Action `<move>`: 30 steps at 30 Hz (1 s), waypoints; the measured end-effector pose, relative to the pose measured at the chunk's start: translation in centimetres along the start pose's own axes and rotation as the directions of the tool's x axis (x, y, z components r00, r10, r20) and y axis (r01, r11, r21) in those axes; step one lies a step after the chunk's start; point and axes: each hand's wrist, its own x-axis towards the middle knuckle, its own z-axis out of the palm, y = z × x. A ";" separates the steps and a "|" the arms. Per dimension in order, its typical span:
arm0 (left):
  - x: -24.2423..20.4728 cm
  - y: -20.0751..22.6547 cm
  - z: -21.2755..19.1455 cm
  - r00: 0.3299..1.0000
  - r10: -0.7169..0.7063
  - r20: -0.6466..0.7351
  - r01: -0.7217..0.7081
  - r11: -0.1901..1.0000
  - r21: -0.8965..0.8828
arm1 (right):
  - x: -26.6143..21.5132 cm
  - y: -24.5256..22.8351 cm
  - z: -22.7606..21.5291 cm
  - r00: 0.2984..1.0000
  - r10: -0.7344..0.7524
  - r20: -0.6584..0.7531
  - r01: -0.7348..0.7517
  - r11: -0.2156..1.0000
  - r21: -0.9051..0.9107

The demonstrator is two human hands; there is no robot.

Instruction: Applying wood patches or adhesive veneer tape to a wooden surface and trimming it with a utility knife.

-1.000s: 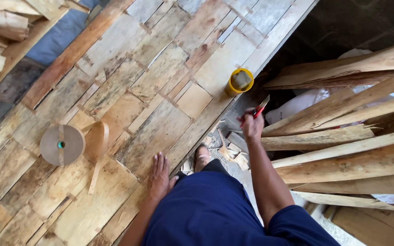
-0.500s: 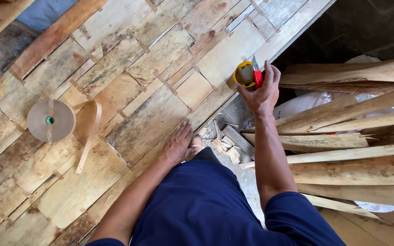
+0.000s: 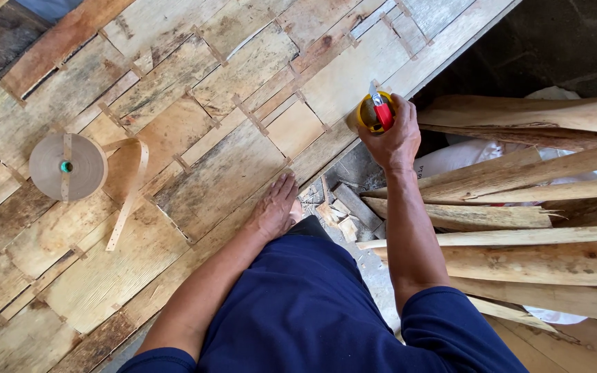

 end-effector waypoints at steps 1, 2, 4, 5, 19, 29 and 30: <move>0.0 0.0 0.0 1.000 -0.002 0.001 0.002 1.000 -0.002 | -0.1 -0.1 0.0 1.000 0.000 0.003 0.000 1.000 0.000; 0.0 -0.1 0.1 1.000 -0.004 0.001 0.004 1.000 -0.011 | -0.3 -0.1 0.0 1.000 -0.006 0.011 0.006 1.000 0.007; 0.0 -0.2 0.1 1.000 -0.007 0.003 0.007 1.000 -0.021 | -0.5 -0.4 0.0 1.000 -0.011 0.021 0.011 1.000 0.014; -0.1 -0.2 0.2 1.000 -0.005 -0.001 0.005 1.000 -0.020 | -0.7 -0.8 -0.1 0.999 -0.011 0.039 0.010 1.000 0.016; 0.2 -0.8 0.7 0.999 0.030 -0.038 -0.032 0.998 -0.051 | -5.5 -6.7 0.9 0.992 -0.072 0.104 0.067 0.997 0.047; 0.6 -0.7 -0.1 1.000 -0.008 0.003 0.008 0.992 -0.129 | -6.0 -7.8 0.2 0.991 -0.037 0.127 0.018 0.988 0.151; 0.7 -0.8 0.2 1.000 -0.015 0.002 0.015 0.989 -0.148 | -6.1 -7.8 0.1 0.992 -0.039 0.121 0.021 0.989 0.150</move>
